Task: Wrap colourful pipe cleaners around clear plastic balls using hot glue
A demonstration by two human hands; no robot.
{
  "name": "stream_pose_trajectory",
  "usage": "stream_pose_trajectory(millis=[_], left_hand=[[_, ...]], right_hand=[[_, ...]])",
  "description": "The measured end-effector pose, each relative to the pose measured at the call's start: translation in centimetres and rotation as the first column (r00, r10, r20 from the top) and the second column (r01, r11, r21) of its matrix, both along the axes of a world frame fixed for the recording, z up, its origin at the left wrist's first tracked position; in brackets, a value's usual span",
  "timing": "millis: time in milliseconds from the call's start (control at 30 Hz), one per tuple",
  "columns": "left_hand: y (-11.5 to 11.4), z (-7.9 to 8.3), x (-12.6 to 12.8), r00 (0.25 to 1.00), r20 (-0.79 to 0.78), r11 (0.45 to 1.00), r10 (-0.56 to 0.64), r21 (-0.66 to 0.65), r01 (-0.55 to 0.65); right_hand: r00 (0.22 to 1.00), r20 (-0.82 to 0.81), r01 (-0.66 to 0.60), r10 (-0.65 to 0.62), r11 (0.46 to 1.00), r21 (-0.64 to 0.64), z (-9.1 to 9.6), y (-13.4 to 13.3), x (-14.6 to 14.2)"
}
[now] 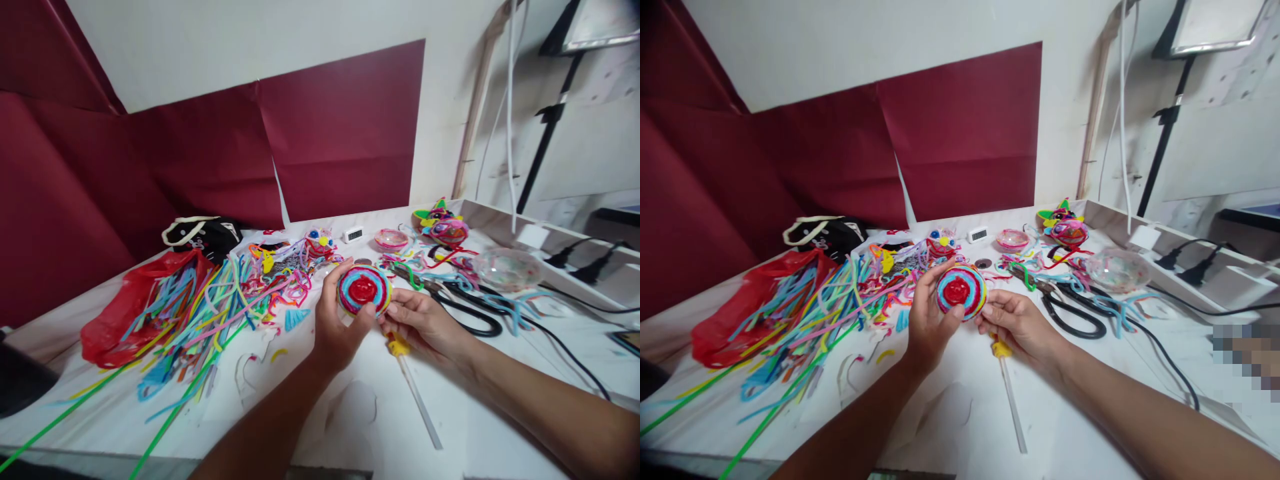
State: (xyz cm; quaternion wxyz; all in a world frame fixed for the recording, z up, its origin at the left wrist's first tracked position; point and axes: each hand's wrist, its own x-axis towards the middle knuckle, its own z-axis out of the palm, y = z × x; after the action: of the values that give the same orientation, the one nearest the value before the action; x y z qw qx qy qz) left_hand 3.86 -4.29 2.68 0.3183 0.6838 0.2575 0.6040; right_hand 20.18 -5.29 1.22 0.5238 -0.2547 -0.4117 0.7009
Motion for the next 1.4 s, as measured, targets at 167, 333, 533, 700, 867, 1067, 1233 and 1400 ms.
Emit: stream_pose_trajectory(millis=[167, 333, 533, 700, 867, 1067, 1233, 1400], left_hand=[[-0.1, -0.1, 0.1, 0.997, -0.034, 0.997, 0.075, 0.012, -0.075], [0.1, -0.1, 0.3, 0.997, 0.003, 0.997, 0.079, 0.001, -0.079], [0.5, -0.3, 0.4, 0.996, 0.06, 0.998, 0.065, -0.03, -0.063], [0.6, -0.2, 0.4, 0.996, 0.08, 0.996, 0.051, -0.074, -0.045], [0.7, -0.2, 0.3, 0.995, 0.101, 0.992, 0.019, -0.13, -0.006], [0.8, -0.4, 0.2, 0.995, 0.07, 0.977, -0.074, -0.195, 0.086], [1.0, -0.7, 0.5, 0.991, 0.058, 0.964, -0.122, -0.23, 0.132], [1.3, -0.6, 0.5, 0.989, 0.086, 0.968, -0.117, -0.214, 0.133]], right_hand=[[1.0, 0.014, 0.004, -0.004, 1.0, 0.013, -0.1, 0.0, -0.1], [0.999, 0.03, 0.011, -0.012, 0.999, 0.032, 0.2, -0.1, -0.2], [0.997, 0.069, 0.035, -0.038, 0.998, 0.044, 0.1, -0.2, -0.2], [0.996, 0.084, 0.029, -0.033, 0.998, 0.059, -0.3, 0.0, -0.1], [0.996, 0.08, 0.032, -0.037, 0.998, 0.06, -0.1, -0.3, -0.3], [0.997, 0.053, 0.057, -0.061, 0.996, 0.074, 0.4, -0.6, -0.5], [0.996, 0.02, 0.088, -0.09, 0.993, 0.079, 0.5, -0.7, -0.5], [0.997, 0.009, 0.07, -0.071, 0.995, 0.075, 0.6, -0.7, -0.5]])
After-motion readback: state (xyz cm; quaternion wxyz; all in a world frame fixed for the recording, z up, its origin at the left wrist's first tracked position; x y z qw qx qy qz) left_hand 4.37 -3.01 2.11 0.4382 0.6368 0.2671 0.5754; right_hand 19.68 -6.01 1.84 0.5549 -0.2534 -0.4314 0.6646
